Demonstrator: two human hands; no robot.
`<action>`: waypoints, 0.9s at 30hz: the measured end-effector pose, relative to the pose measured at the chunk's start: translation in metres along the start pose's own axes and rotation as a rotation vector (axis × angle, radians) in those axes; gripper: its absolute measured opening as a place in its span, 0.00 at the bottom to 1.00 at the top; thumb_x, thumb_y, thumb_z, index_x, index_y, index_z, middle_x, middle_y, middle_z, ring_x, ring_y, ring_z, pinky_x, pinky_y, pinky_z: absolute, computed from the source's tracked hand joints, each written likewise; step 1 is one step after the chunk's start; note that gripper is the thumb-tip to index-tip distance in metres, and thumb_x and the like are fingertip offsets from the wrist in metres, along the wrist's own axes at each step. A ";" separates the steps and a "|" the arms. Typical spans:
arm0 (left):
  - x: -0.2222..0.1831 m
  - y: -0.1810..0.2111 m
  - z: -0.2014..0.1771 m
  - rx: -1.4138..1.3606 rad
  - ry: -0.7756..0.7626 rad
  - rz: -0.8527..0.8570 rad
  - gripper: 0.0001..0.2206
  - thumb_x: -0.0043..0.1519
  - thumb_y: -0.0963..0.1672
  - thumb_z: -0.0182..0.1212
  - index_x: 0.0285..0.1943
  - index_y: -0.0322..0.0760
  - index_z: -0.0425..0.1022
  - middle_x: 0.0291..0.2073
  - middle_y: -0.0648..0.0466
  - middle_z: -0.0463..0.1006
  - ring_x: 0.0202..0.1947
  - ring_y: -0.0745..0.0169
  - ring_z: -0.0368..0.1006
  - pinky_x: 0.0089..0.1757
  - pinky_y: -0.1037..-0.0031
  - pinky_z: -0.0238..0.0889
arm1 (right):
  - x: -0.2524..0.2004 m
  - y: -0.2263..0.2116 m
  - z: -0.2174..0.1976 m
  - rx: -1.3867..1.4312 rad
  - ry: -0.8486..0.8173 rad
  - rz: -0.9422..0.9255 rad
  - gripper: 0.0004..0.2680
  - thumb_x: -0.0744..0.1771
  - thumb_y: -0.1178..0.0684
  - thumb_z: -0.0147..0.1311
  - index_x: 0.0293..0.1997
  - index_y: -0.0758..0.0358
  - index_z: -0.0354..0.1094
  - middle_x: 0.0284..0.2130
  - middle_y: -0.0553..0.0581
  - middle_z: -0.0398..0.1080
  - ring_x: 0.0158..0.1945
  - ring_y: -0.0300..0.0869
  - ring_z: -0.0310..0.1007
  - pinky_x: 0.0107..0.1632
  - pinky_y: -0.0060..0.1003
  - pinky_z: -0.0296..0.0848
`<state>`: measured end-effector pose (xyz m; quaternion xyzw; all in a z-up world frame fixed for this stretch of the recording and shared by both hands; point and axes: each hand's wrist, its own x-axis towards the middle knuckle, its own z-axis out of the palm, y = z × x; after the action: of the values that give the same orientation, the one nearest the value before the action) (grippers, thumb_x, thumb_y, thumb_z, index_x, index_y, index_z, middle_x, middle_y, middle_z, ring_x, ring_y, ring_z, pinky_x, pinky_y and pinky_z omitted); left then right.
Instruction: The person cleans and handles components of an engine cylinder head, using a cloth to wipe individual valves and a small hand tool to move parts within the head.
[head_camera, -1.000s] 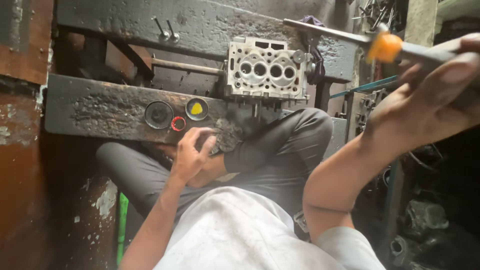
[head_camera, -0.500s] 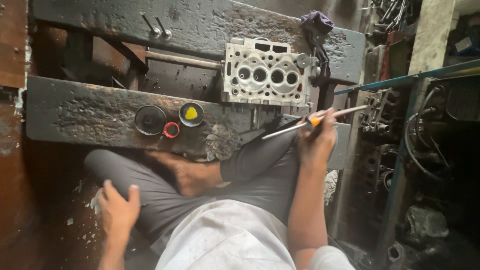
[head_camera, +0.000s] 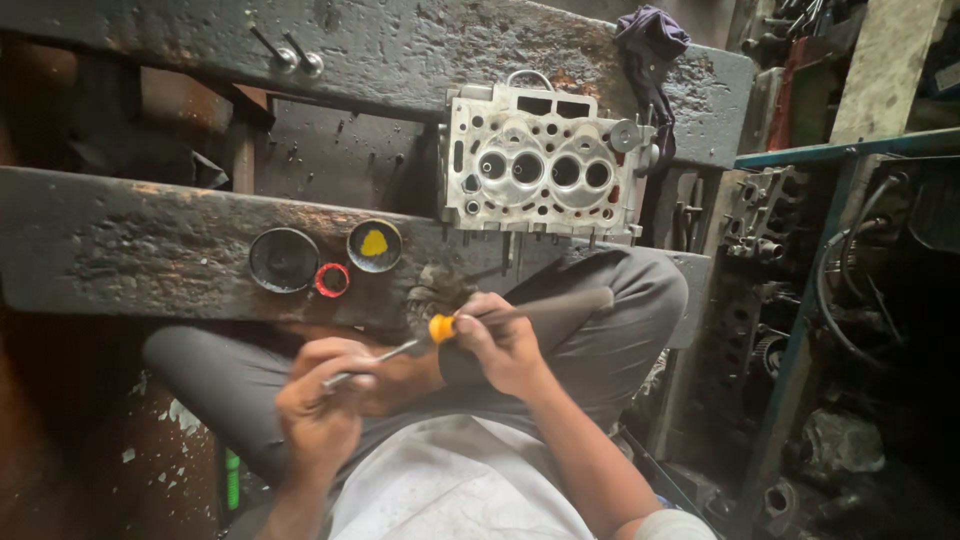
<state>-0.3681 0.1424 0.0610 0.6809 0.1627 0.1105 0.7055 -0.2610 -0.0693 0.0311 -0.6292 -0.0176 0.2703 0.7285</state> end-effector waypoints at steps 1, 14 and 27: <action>0.000 -0.006 -0.009 -0.114 0.022 -0.043 0.07 0.63 0.40 0.66 0.45 0.27 0.80 0.47 0.50 0.76 0.51 0.58 0.74 0.50 0.73 0.70 | 0.005 -0.008 -0.008 -0.428 -0.029 -0.128 0.06 0.69 0.54 0.57 0.42 0.64 0.67 0.36 0.53 0.69 0.39 0.42 0.69 0.42 0.40 0.68; -0.076 -0.148 -0.195 -0.595 0.546 -0.499 0.05 0.74 0.39 0.56 0.55 0.29 0.76 0.49 0.46 0.78 0.53 0.49 0.76 0.59 0.58 0.70 | 0.044 0.030 -0.027 -1.464 0.010 -0.045 0.09 0.63 0.48 0.60 0.35 0.62 0.70 0.24 0.60 0.74 0.24 0.54 0.76 0.26 0.48 0.73; -0.115 -0.187 -0.217 -0.557 0.652 -0.403 0.06 0.71 0.40 0.69 0.49 0.33 0.75 0.43 0.47 0.79 0.47 0.55 0.78 0.54 0.64 0.75 | 0.059 0.050 -0.025 -1.602 -0.008 0.194 0.12 0.64 0.47 0.60 0.43 0.64 0.71 0.32 0.62 0.75 0.25 0.53 0.77 0.26 0.47 0.74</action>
<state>-0.5688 0.2906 -0.1201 0.3504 0.4687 0.2187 0.7808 -0.2201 -0.0648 -0.0384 -0.9581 -0.1539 0.2400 0.0294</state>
